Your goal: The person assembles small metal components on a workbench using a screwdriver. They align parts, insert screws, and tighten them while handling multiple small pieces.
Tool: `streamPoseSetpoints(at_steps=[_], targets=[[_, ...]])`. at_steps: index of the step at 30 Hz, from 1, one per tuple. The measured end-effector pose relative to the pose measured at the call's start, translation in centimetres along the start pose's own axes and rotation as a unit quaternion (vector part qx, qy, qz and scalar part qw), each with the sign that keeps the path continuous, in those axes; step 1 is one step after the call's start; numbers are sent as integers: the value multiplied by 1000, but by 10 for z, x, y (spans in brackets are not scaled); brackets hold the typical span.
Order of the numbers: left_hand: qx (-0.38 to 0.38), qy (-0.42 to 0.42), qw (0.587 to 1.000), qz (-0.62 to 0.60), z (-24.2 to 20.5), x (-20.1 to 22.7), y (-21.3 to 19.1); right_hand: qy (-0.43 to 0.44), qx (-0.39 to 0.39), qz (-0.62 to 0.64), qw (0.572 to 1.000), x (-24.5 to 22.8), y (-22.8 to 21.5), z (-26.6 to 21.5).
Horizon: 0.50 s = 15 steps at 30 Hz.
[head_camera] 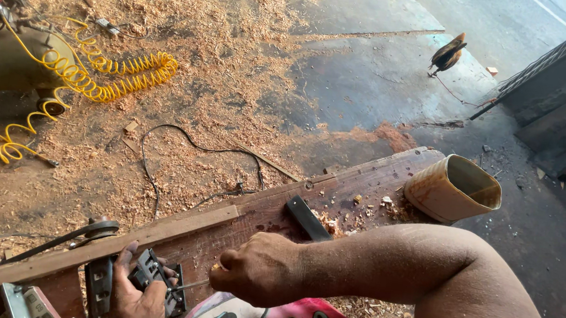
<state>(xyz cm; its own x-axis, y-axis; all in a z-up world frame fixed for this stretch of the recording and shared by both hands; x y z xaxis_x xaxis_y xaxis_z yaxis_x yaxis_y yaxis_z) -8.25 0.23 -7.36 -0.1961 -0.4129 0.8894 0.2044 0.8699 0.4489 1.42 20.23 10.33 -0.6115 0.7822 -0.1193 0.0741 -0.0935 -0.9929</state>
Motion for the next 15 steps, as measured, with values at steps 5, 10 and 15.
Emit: streamPoseSetpoints(at_steps=[5,10,15], targets=[[-5,-22,999,26,-1,7,2,59,-49,81,994,8,4,2],[-23,-8,999,42,-6,17,10,96,-1,141,985,15,39,-6],[47,-1,997,-66,24,-12,-7,122,-31,102,987,67,134,-24]])
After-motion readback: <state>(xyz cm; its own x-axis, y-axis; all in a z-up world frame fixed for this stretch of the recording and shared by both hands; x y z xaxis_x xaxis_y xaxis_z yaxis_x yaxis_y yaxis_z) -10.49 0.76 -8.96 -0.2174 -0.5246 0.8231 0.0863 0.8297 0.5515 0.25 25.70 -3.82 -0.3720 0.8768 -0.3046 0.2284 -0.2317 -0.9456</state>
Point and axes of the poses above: each hand's wrist, its own z-axis towards the middle knuckle, its own y-axis out of the palm, x = y × z, the point moved 4 cm from there along z, towards the middle knuckle, and after that the axes turned 15 degrees about -z, right-handed, at the moved point
